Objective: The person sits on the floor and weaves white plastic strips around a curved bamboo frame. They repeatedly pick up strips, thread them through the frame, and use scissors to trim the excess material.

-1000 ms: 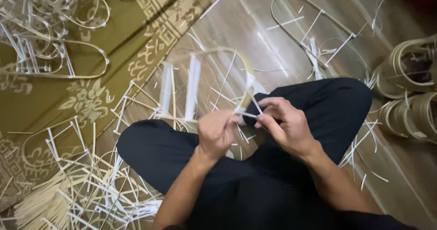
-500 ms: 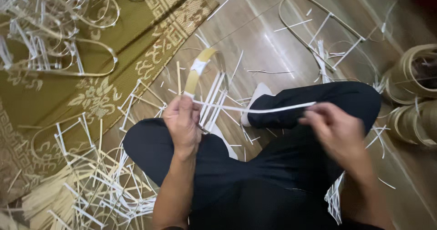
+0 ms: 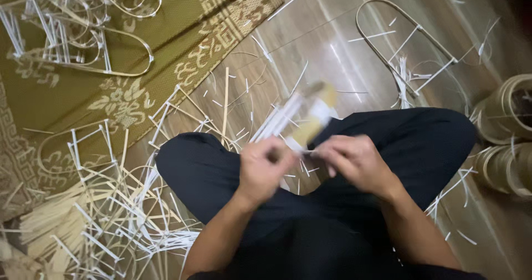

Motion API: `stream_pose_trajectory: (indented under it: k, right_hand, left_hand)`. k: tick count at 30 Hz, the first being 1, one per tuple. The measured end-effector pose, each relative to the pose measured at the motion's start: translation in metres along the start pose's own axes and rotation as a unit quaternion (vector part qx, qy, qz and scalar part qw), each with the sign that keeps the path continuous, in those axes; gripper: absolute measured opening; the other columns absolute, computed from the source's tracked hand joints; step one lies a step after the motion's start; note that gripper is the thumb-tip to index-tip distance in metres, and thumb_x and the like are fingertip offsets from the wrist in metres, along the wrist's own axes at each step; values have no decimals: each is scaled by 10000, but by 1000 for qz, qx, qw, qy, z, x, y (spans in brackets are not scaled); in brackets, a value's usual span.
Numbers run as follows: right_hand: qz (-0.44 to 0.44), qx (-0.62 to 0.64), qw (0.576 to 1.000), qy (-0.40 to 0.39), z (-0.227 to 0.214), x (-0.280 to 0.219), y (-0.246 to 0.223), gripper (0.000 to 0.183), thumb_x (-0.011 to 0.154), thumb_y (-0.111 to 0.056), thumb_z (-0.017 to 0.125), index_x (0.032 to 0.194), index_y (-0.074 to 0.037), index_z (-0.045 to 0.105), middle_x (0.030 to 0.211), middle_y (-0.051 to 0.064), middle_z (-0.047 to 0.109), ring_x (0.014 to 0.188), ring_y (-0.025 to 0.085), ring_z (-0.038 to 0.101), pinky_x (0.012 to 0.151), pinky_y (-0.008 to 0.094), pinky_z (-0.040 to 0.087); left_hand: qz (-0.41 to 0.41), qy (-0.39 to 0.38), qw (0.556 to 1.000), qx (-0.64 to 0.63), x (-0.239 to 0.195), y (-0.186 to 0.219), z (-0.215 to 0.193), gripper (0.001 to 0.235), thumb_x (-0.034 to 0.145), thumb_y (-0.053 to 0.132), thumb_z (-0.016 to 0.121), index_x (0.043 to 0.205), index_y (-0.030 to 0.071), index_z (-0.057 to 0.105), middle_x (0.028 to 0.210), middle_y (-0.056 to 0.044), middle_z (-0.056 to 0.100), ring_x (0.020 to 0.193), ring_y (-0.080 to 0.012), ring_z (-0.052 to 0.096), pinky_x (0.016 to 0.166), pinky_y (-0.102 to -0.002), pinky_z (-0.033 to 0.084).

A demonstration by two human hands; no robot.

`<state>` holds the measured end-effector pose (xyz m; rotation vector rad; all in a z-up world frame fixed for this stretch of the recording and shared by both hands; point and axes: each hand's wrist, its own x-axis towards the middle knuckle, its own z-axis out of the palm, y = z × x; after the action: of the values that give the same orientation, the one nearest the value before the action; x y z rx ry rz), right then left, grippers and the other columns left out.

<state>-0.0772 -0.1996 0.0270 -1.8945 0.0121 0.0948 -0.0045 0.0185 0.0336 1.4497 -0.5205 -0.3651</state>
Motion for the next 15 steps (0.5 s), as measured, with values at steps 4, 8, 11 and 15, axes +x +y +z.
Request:
stream_pose_trajectory:
  k: [4, 8, 11, 15]
  right_hand:
    - [-294, -74, 952, 37, -7, 41, 17, 95, 944, -65, 696, 1026, -58, 742, 789, 74, 664, 664, 182, 638, 599, 309, 497]
    - [-385, -121, 911, 89, -15, 55, -7, 123, 913, -82, 756, 1027, -45, 732, 683, 77, 568, 619, 223, 579, 565, 350, 443]
    - [-345, -134, 924, 100, -11, 57, -18, 123, 908, -67, 762, 1028, -48, 746, 657, 79, 563, 592, 226, 573, 548, 362, 433]
    - [-219, -252, 934, 124, -5, 28, -31, 155, 907, -41, 764, 1060, -21, 747, 734, 129, 635, 676, 283, 608, 623, 401, 468]
  left_hand:
    - [-62, -210, 974, -54, -9, 14, 18, 197, 1056, 149, 610, 957, 6, 703, 722, 31, 614, 651, -30, 544, 585, -224, 446]
    - [-138, -287, 941, -112, 8, 16, 19, 203, 1090, 169, 554, 1023, 20, 675, 736, 12, 655, 625, -43, 523, 580, -226, 419]
    - [-190, -282, 928, -152, 12, 18, 17, 191, 1045, 163, 535, 1159, 40, 627, 738, 17, 651, 569, -44, 485, 532, -219, 387]
    - [-21, -207, 976, -69, 11, 15, 19, 177, 1099, 148, 557, 1093, 14, 673, 845, 2, 686, 765, -87, 636, 720, -250, 531]
